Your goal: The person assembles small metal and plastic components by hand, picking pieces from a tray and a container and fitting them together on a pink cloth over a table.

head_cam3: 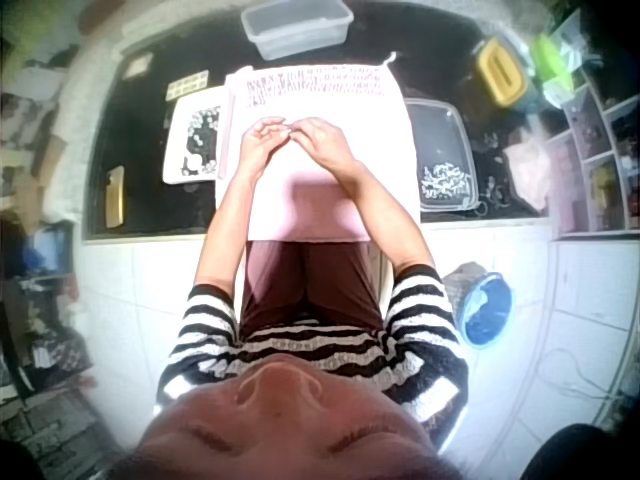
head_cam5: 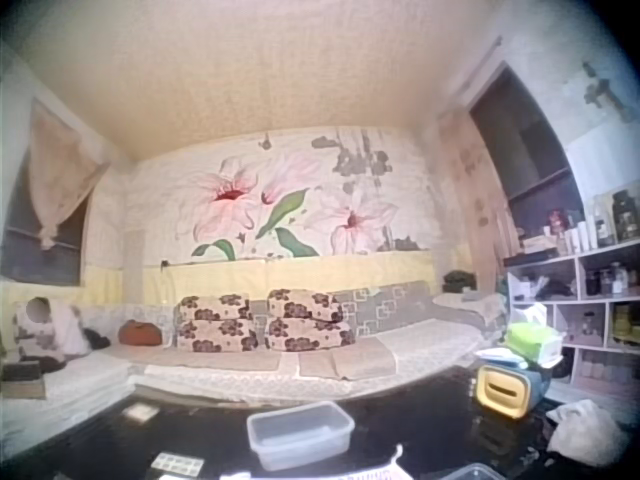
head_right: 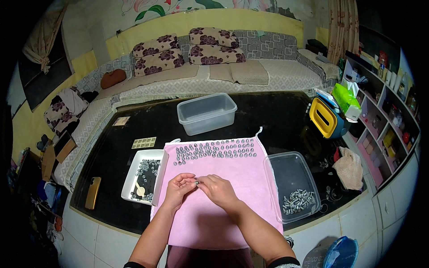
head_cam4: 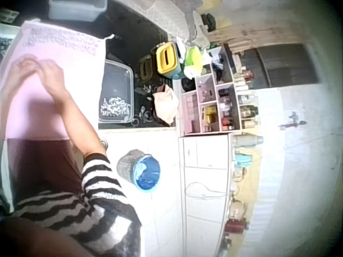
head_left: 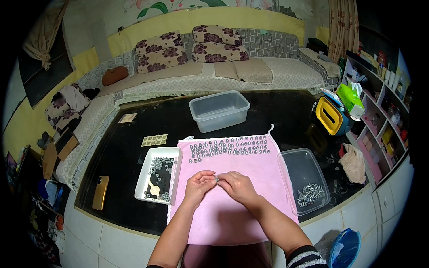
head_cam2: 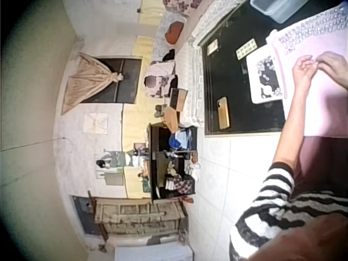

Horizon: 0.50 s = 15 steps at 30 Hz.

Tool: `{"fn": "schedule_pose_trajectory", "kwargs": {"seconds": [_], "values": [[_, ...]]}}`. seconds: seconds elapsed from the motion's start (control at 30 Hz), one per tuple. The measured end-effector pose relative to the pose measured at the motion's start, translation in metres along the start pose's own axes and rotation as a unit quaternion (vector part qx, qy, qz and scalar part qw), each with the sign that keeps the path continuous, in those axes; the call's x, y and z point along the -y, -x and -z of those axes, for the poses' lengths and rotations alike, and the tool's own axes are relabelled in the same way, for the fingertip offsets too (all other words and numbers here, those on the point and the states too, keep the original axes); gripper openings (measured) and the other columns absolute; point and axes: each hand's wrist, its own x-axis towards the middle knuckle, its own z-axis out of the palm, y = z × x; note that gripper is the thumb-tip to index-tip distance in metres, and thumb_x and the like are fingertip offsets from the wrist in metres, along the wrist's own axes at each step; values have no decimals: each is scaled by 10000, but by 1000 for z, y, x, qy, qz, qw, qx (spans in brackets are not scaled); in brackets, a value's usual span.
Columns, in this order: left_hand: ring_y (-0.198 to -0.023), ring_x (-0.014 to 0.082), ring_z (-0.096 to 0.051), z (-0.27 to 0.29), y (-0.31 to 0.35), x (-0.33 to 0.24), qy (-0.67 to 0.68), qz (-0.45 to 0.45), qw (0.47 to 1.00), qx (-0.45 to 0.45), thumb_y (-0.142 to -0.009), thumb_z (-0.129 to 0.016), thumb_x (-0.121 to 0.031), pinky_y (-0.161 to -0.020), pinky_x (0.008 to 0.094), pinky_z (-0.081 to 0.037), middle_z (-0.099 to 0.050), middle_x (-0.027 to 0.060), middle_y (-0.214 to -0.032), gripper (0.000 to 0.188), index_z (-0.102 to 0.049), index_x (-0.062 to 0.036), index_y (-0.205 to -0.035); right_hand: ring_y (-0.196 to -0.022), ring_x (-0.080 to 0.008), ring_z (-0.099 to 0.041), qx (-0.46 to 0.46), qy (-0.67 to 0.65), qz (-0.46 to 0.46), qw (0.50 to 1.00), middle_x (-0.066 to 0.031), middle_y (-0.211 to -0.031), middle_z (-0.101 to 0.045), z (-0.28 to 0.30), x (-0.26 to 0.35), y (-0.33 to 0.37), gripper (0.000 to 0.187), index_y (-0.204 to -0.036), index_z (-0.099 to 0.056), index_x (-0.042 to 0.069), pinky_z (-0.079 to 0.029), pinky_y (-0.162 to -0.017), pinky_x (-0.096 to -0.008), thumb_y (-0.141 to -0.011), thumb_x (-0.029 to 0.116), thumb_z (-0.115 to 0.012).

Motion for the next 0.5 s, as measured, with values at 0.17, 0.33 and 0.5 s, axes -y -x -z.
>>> {"fn": "schedule_pose_trajectory", "kwargs": {"seconds": [0.17,0.33,0.5], "values": [[-790,113,-580,2,0,2,-4,-6,1000,1,-750,-610,42,-740,226,-489,-598,74,-868,249,-550,4,-989,-736,-240,-582,23,9,1,1000,-73,-795,-601,1,0,1,133,-866,-576,68,-475,-616,-340,-763,150,-592],[-790,94,-562,0,0,-1,-1,6,1000,3,-750,-617,30,-747,202,-467,-583,58,-857,267,-546,8,-1007,-743,-239,-584,14,2,-1,1000,-74,-793,-600,1,1,0,135,-867,-575,67,-475,-617,-338,-759,144,-598],[-787,91,-561,0,0,0,-1,1,1000,4,-753,-617,25,-742,200,-466,-583,56,-855,265,-546,8,-1007,-759,-237,-588,26,16,0,1000,-75,-809,-605,3,2,1,129,-862,-576,61,-477,-628,-334,-761,137,-598]]}}
